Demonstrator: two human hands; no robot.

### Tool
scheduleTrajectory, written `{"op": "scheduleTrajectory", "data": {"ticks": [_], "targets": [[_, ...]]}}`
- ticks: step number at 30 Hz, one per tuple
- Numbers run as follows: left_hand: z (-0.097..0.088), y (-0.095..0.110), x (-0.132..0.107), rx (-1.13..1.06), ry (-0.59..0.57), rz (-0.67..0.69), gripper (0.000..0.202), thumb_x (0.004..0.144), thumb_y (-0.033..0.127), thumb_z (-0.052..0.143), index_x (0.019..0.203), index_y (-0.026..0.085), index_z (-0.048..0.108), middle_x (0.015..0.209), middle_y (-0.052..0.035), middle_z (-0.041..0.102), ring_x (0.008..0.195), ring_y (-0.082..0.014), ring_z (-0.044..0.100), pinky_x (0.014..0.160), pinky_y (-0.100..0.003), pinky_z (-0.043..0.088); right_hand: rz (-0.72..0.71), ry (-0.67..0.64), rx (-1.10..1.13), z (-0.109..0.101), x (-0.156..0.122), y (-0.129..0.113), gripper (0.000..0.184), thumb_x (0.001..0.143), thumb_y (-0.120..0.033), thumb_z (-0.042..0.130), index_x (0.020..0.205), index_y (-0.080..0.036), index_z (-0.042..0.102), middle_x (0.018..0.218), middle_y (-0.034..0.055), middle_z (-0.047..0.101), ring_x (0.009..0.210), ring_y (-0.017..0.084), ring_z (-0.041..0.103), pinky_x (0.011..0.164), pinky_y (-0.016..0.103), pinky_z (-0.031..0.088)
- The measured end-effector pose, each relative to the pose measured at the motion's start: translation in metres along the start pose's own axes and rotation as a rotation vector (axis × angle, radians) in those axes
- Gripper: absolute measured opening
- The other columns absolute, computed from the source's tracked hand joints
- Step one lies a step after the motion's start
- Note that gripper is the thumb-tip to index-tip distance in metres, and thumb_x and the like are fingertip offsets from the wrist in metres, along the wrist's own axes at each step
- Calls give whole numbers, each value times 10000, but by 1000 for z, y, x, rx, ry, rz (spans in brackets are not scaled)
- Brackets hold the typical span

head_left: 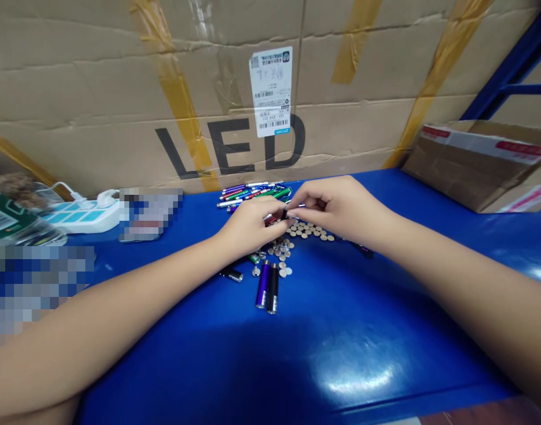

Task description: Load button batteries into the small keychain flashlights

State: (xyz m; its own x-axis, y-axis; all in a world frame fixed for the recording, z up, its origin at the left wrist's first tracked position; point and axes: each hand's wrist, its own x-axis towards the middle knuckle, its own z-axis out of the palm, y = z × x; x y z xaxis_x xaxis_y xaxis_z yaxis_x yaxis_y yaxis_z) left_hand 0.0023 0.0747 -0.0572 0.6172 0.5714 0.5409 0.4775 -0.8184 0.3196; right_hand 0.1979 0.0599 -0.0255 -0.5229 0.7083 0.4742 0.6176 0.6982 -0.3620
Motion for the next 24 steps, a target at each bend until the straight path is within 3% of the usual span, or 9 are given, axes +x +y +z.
{"op": "scheduleTrajectory", "data": {"ticks": [6,11,15,19,24], "targets": [[0,-1,0,-16,22,6,144,864,244,572,762,159,628,671,10,560,671,-126,512,626,-241,374,10,-55,17,-3,0,0,154,821,-282,626,903,-185,713,535,-59,496,490,87,421,516,234,290],[0,-3,1,12,59,-71,167,855,249,584,712,162,598,687,8,578,685,-135,523,637,-253,379,21,-28,28,-4,-3,-1,191,865,-319,568,947,-182,673,563,-48,530,504,95,441,531,238,314],[-2,-3,2,18,119,-145,127,843,226,571,740,161,607,717,1,606,698,-141,546,631,-249,387,-121,-117,2,7,-4,-14,125,856,-250,575,854,-176,675,734,11,647,659,129,557,621,250,384],[-3,-3,2,7,118,-176,124,856,231,548,857,165,653,848,-26,679,802,-166,603,716,-275,438,-240,-162,-46,23,-5,-26,83,831,-188,617,838,-152,691,898,76,688,857,184,607,792,301,436],[-2,-3,2,24,93,-201,141,862,261,574,879,163,675,893,-41,697,848,-187,621,767,-303,457,-139,-221,-96,36,-5,-34,95,821,-196,635,840,-154,719,892,77,706,835,187,623,750,290,441]]}}
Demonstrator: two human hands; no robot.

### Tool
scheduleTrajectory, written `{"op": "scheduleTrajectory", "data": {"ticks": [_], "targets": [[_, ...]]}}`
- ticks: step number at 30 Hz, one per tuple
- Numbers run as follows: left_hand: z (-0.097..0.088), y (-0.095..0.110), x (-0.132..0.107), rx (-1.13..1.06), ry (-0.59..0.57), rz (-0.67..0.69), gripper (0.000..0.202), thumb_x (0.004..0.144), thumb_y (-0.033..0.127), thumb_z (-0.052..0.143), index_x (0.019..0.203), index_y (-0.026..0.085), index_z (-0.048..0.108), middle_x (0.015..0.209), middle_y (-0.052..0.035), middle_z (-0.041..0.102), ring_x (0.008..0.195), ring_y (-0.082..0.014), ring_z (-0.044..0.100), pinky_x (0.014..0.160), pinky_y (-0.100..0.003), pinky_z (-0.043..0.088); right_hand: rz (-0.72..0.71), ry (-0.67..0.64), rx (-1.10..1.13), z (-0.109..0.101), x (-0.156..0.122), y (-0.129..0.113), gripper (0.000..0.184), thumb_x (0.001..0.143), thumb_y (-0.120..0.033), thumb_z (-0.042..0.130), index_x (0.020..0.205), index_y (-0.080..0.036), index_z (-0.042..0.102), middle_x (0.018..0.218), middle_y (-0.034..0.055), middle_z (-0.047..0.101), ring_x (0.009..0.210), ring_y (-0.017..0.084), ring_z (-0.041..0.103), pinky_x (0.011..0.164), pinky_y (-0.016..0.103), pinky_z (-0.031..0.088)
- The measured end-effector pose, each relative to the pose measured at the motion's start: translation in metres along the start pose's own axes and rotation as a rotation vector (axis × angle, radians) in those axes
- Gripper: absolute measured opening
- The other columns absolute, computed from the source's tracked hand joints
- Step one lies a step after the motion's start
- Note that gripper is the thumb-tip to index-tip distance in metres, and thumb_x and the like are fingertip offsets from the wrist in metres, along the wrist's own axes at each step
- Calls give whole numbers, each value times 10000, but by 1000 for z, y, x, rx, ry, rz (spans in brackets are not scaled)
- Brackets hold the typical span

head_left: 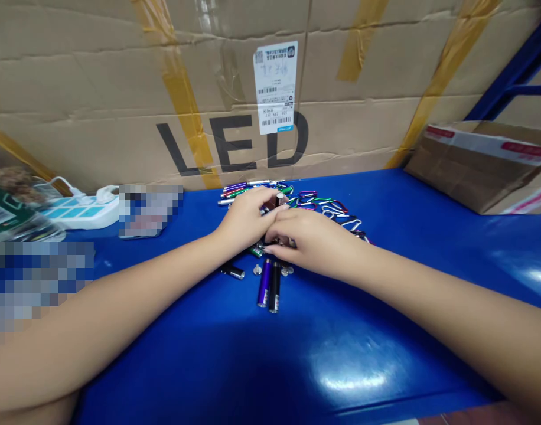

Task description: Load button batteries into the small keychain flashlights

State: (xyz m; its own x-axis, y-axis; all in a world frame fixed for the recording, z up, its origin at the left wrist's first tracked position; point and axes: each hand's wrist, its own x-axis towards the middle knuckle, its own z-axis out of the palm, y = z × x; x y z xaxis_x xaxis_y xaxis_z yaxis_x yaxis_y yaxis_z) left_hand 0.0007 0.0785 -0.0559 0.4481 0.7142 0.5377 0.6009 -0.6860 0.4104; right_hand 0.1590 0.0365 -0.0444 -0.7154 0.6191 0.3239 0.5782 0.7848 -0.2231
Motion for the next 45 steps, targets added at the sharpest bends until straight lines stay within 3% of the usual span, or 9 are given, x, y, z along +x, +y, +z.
{"op": "scheduleTrajectory", "data": {"ticks": [4,7,14,16,21,28,33,40,45], "targets": [[0,0,0,9,-20,42,146,878,279,577,864,167,668,888,-42,697,860,-190,622,781,-314,455,148,-116,-71,5,5,-8,156,839,-204,581,848,-184,736,820,58,718,742,179,627,637,273,399],[-1,0,0,0,-13,57,132,880,259,562,866,173,661,892,-36,692,864,-183,621,785,-310,455,169,-115,-99,1,6,-11,172,829,-189,556,796,-181,724,768,51,706,679,163,600,589,266,359],[0,2,-2,78,-16,134,127,868,207,531,801,167,631,776,-18,629,769,-165,561,687,-273,414,179,312,85,-33,-3,14,96,809,-216,586,812,-157,662,709,9,643,647,123,544,615,246,366],[0,4,-2,105,-23,159,153,894,232,524,811,164,633,760,-19,610,770,-166,550,686,-273,407,223,334,148,-37,-5,24,107,817,-245,586,821,-156,646,718,12,639,640,124,539,612,252,373],[-2,6,-3,142,-56,181,204,936,290,497,990,159,644,812,-40,583,791,-177,543,704,-287,421,290,220,250,-33,-6,37,120,856,-285,537,872,-173,579,690,-1,610,591,118,507,564,249,365],[-3,10,-5,159,-84,212,258,976,291,417,963,139,624,826,-56,565,815,-185,532,744,-303,431,281,121,212,-30,-6,36,62,903,-258,433,921,-203,456,735,5,609,620,132,519,566,249,350],[-3,8,-7,183,-79,216,267,977,299,412,998,135,623,839,-60,574,799,-184,542,718,-300,438,317,22,137,-31,-6,26,175,943,-251,359,796,-207,442,702,3,573,621,133,494,582,255,339],[-3,10,-8,150,-74,215,240,945,255,483,1150,153,554,1079,-91,647,983,-208,605,844,-340,473,446,-71,372,-33,-6,22,265,935,-237,361,678,-215,421,583,-38,518,501,103,453,536,244,368],[-4,11,-8,70,-78,181,157,926,257,511,1043,179,581,970,-47,663,867,-176,626,771,-299,484,389,-110,315,-35,-6,27,277,946,-269,343,683,-220,415,588,-24,525,522,118,472,544,252,367]]}}
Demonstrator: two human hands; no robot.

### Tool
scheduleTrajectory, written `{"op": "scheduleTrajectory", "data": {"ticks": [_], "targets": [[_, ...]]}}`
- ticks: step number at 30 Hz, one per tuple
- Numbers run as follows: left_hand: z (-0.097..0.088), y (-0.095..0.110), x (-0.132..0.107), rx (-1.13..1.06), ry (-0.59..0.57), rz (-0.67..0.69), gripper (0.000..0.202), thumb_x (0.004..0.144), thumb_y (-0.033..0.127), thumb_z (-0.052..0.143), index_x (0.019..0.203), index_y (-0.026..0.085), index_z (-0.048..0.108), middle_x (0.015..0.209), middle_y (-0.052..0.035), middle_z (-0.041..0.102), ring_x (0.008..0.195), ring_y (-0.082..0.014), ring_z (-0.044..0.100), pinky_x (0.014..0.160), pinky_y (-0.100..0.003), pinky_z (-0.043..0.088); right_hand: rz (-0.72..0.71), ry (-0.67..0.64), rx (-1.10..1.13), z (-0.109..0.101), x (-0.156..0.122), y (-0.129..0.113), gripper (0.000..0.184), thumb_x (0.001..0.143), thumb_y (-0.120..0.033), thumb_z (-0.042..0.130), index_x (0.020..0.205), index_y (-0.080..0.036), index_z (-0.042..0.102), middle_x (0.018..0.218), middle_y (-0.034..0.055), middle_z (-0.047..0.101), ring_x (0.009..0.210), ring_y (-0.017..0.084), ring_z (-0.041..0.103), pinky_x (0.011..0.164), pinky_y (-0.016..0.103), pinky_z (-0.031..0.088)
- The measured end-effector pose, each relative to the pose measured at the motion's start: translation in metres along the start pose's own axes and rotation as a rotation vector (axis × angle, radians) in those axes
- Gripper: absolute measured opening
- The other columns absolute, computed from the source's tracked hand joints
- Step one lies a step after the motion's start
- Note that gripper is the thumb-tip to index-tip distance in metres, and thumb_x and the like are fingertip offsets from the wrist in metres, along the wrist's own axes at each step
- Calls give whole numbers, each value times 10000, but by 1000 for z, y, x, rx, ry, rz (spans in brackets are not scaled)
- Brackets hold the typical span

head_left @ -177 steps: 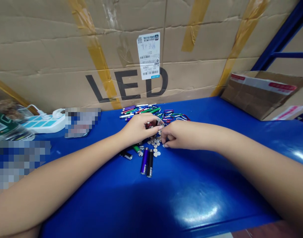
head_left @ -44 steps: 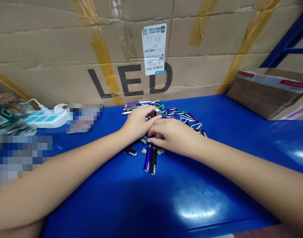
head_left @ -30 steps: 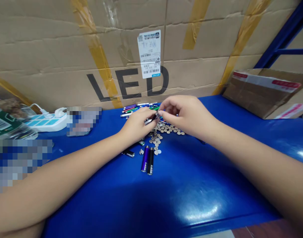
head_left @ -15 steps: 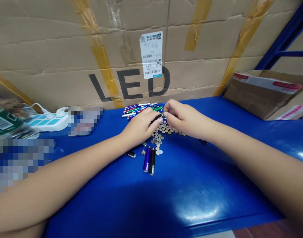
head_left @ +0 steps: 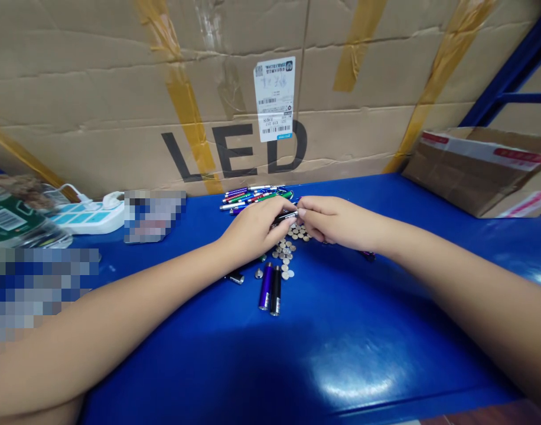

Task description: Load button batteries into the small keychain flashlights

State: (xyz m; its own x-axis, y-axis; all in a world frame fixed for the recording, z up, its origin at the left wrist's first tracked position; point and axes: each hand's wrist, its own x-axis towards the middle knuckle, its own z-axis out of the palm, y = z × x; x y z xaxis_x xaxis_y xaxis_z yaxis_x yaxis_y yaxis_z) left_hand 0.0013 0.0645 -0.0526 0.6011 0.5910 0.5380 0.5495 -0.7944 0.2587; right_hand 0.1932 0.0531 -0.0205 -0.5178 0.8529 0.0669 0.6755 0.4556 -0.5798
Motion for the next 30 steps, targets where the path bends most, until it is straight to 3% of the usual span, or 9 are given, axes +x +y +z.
{"op": "scheduleTrajectory", "data": {"ticks": [5,10,13,15,17,21,23,25,30], "targets": [[0,-2,1,-148,44,-69,153,929,268,509,1034,185,583,917,-27,661,799,-146,609,713,-263,472,-205,44,-451,-9,-1,5,267,962,-322,333,790,-203,499,749,45,613,638,160,530,565,268,302],[0,-5,0,-215,33,-81,183,942,306,489,1043,180,574,944,-34,660,826,-148,611,720,-265,479,-145,17,-712,-10,-2,2,196,931,-252,373,846,-188,537,729,68,630,598,178,530,518,275,238],[0,-6,-1,-190,5,-51,183,941,304,492,1065,185,556,996,-47,654,874,-161,622,751,-280,488,-150,36,-736,-7,-2,2,166,899,-208,397,820,-187,542,693,62,617,553,168,502,503,280,218],[-1,-6,-1,-151,-5,-24,180,942,292,489,1078,187,542,1024,-58,650,905,-170,625,766,-291,491,-200,48,-619,-6,-1,2,210,916,-239,374,783,-191,529,671,50,603,556,160,498,518,275,254],[-2,-5,-2,-68,-9,30,169,948,277,476,1074,187,545,1022,-66,652,925,-183,622,787,-312,488,-217,26,-360,-5,-2,2,286,943,-291,332,737,-197,507,619,24,572,560,149,500,550,267,318],[-3,-6,-3,138,1,195,190,962,287,452,1070,185,569,931,-64,666,873,-207,611,804,-369,470,-36,-164,252,-7,-3,0,308,924,-272,309,666,-211,467,442,-47,422,429,114,377,477,248,328],[-3,-6,-3,168,12,227,202,964,289,446,1072,174,572,916,-67,667,864,-209,607,799,-369,465,13,-243,367,-8,-4,-2,300,907,-247,302,647,-215,448,413,-61,359,391,108,301,434,250,284],[-3,-5,-2,130,0,203,188,961,273,449,1054,164,571,925,-68,665,873,-200,609,788,-344,466,-17,-211,242,-7,-4,-3,313,914,-255,301,647,-209,457,456,-39,408,419,112,342,457,253,292],[-2,-3,0,-66,11,9,140,954,278,465,984,169,549,896,-36,648,789,-147,603,701,-262,465,-140,143,-557,-8,-4,-4,309,955,-368,337,846,-187,562,716,63,612,595,165,504,526,274,234]]}}
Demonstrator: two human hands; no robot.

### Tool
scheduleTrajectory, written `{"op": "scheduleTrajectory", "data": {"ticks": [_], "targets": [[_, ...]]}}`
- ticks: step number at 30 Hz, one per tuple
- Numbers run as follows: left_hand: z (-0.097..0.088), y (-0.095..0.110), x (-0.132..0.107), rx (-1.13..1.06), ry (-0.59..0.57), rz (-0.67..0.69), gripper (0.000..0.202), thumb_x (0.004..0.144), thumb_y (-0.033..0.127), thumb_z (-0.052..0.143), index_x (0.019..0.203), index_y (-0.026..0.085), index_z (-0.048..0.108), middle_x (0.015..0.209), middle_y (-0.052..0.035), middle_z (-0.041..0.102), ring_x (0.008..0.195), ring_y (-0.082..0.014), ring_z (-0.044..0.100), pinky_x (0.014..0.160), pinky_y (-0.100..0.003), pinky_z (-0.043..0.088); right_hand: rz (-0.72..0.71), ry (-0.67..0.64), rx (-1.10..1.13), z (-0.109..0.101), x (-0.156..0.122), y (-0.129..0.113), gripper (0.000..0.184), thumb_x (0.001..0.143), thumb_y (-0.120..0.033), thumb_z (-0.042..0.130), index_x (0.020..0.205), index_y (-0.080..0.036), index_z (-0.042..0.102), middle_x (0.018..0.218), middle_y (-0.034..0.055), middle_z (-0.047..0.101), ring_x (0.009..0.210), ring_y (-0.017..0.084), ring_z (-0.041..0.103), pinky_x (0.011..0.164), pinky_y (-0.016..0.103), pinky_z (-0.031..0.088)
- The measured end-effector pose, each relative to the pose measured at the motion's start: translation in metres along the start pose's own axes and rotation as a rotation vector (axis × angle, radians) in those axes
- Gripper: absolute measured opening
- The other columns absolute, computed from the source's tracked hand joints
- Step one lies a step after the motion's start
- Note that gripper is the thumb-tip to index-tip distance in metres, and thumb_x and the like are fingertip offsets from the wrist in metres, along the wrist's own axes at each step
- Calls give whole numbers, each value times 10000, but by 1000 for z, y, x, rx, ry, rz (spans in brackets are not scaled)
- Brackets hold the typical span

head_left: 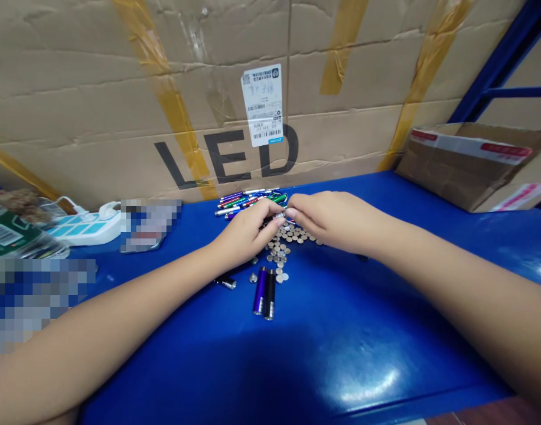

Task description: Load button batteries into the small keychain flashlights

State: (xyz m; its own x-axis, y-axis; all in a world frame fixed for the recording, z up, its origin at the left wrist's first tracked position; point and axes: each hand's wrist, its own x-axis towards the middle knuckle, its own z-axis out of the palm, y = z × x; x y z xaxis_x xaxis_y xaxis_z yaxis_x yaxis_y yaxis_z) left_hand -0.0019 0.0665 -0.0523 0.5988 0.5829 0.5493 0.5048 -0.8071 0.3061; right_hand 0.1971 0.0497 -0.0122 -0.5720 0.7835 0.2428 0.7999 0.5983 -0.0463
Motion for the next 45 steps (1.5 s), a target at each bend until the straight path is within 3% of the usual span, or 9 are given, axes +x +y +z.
{"op": "scheduleTrajectory", "data": {"ticks": [7,11,14,17,23,26,30,38,45], "targets": [[1,0,0,-36,3,-20,153,952,277,476,1037,185,563,957,-38,657,834,-152,618,723,-260,474,-77,-13,-114,0,2,7,248,934,-277,403,768,-191,565,762,68,660,644,170,545,543,273,230],[-1,-1,-1,76,26,105,136,951,256,487,1025,172,565,938,-47,664,862,-167,628,752,-280,483,-78,15,314,7,4,6,327,958,-341,359,720,-189,523,641,13,585,586,134,509,560,249,298],[-2,-2,-2,173,54,181,139,960,267,473,998,171,565,898,-47,664,851,-179,622,785,-317,486,99,-134,781,9,4,3,349,969,-350,313,703,-197,479,491,-47,466,448,101,409,506,233,323],[-2,-1,-2,179,47,184,140,962,269,463,998,174,559,907,-49,666,851,-180,622,789,-327,489,145,-236,935,8,3,-1,347,971,-335,296,686,-205,446,451,-63,405,417,94,357,481,229,318],[0,2,0,-22,29,13,120,952,248,464,988,173,549,890,-25,652,795,-139,615,716,-261,486,34,30,116,3,1,2,320,971,-398,325,834,-189,526,721,42,600,620,157,517,538,259,250],[1,2,0,-67,55,-20,136,952,261,462,1001,171,551,894,-24,652,784,-134,610,702,-252,482,-62,26,-86,-1,0,5,252,963,-344,355,922,-190,550,800,57,642,667,176,549,536,264,221],[0,0,0,4,51,41,126,945,250,483,1005,174,564,923,-33,663,816,-145,619,714,-258,484,-102,17,-83,-1,0,5,226,936,-277,390,797,-187,543,747,49,629,639,165,531,536,272,219],[-1,-4,-2,189,81,216,130,954,262,487,1008,176,569,898,-43,669,838,-172,628,786,-316,489,163,-344,966,8,2,4,329,966,-375,290,734,-206,452,506,-51,430,431,98,351,460,234,295],[0,2,1,-11,26,-26,152,948,269,468,1019,174,563,940,-38,664,830,-155,624,742,-277,492,-37,24,89,4,2,7,315,961,-399,358,834,-185,550,768,51,621,671,165,528,573,260,278]]}}
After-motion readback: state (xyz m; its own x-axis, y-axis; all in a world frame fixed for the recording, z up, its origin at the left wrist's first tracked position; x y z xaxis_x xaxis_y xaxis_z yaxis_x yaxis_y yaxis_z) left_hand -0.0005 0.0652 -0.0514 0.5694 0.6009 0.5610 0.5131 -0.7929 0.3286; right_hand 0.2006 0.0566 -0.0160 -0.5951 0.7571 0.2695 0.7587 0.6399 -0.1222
